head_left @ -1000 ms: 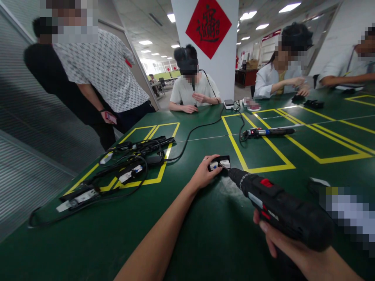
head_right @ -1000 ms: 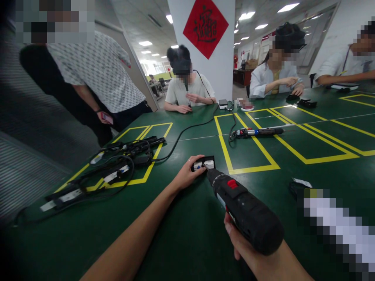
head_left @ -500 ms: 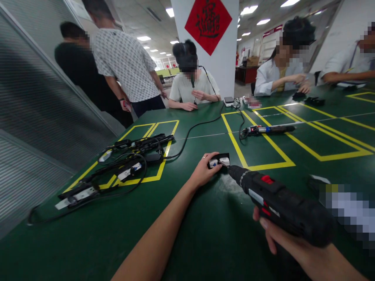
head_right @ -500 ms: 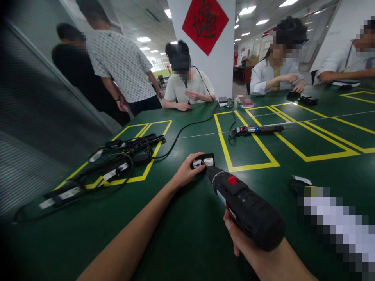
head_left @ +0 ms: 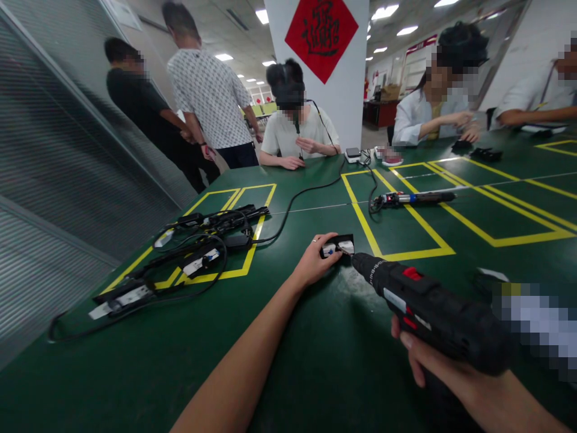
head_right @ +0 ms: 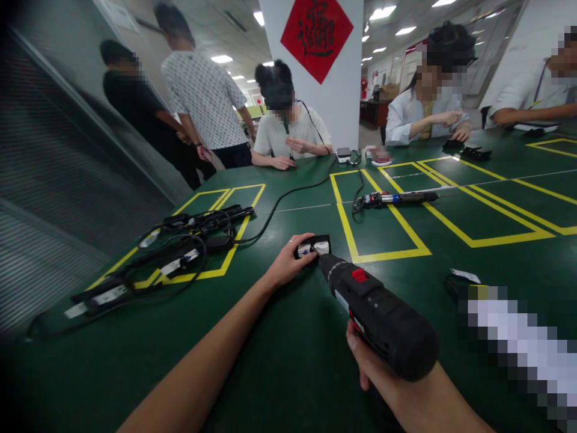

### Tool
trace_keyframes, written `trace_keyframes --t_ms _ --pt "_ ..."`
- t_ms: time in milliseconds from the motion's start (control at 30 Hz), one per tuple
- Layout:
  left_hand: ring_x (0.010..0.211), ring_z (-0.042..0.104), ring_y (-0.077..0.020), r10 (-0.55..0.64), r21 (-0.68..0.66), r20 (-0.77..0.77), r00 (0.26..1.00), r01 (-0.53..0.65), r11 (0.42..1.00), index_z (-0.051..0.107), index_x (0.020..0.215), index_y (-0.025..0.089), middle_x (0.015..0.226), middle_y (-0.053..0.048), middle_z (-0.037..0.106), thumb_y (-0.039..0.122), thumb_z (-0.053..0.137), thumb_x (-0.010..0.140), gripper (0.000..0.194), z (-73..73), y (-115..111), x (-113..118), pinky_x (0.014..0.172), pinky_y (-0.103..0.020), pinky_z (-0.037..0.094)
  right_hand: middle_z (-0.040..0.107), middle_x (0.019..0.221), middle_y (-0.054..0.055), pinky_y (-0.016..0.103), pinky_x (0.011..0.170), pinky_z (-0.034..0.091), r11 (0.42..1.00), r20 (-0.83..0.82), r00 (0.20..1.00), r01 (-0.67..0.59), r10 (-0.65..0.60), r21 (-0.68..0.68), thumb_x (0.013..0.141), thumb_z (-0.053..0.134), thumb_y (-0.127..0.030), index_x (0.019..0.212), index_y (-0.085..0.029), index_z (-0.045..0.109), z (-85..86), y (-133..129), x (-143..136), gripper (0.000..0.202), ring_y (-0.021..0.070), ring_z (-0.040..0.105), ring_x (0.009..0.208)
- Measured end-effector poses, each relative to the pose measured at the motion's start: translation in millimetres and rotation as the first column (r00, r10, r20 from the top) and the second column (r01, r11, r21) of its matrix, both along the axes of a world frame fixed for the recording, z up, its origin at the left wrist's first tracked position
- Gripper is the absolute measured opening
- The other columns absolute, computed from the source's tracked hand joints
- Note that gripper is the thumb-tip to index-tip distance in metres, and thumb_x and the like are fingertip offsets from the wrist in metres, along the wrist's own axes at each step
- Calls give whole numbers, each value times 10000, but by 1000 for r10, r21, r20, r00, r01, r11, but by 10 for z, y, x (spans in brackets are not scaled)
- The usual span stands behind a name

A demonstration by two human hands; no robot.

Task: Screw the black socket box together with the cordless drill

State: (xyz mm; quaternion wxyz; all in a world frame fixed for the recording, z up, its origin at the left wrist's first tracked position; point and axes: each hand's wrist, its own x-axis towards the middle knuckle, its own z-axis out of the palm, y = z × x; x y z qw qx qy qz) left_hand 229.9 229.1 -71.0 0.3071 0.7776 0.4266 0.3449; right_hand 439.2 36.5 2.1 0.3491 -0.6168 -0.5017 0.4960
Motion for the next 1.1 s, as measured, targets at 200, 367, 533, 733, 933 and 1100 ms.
trace_keyframes --t_ms 200,367,533,733,933,1100 --pt "1068 533 -193 8 6 8 1000 -8 1000 488 1270 224 1193 -76 507 336 575 818 474 -6 2 0 997 -346 413 606 633 13 349 736 498 993 31 993 -111 112 -26 842 476 -526 656 -254 584 -27 15 71 346 265 633 873" --pt "1074 526 -190 -4 26 1 1000 4 1000 485 1269 221 1183 -72 510 336 578 817 476 -27 16 -6 1002 -343 402 625 680 7 376 720 485 994 29 994 -102 103 -38 831 478 -555 858 -261 613 9 20 62 324 240 616 740" --pt "1067 527 -180 0 39 7 1000 -1 999 481 1271 223 1177 -68 510 337 576 820 474 -52 26 -6 993 -328 406 652 695 24 381 734 475 995 9 996 -91 92 -35 814 493 -574 689 -262 600 15 17 51 353 248 617 771" --pt "1072 531 -182 -3 10 4 1000 3 1000 484 1269 227 1184 -68 508 319 593 808 482 -28 16 -4 994 -327 407 710 830 72 400 701 467 994 33 995 -93 95 -63 799 476 -611 568 -257 569 -16 15 62 433 336 579 1048" --pt "1050 535 -183 -2 18 0 1000 2 1000 488 1267 220 1167 -72 516 323 585 811 478 -25 23 -7 983 -332 411 740 884 69 383 695 474 997 51 998 -39 43 -74 768 493 -632 484 -258 498 -22 -10 32 469 320 609 1016" --pt "1032 541 -182 -11 12 0 1000 11 1000 488 1266 220 1167 -73 515 331 581 814 475 -15 17 -10 968 -329 416 700 687 17 339 702 496 997 140 990 -16 26 -69 770 484 -623 485 -261 525 22 -20 12 463 211 619 664"
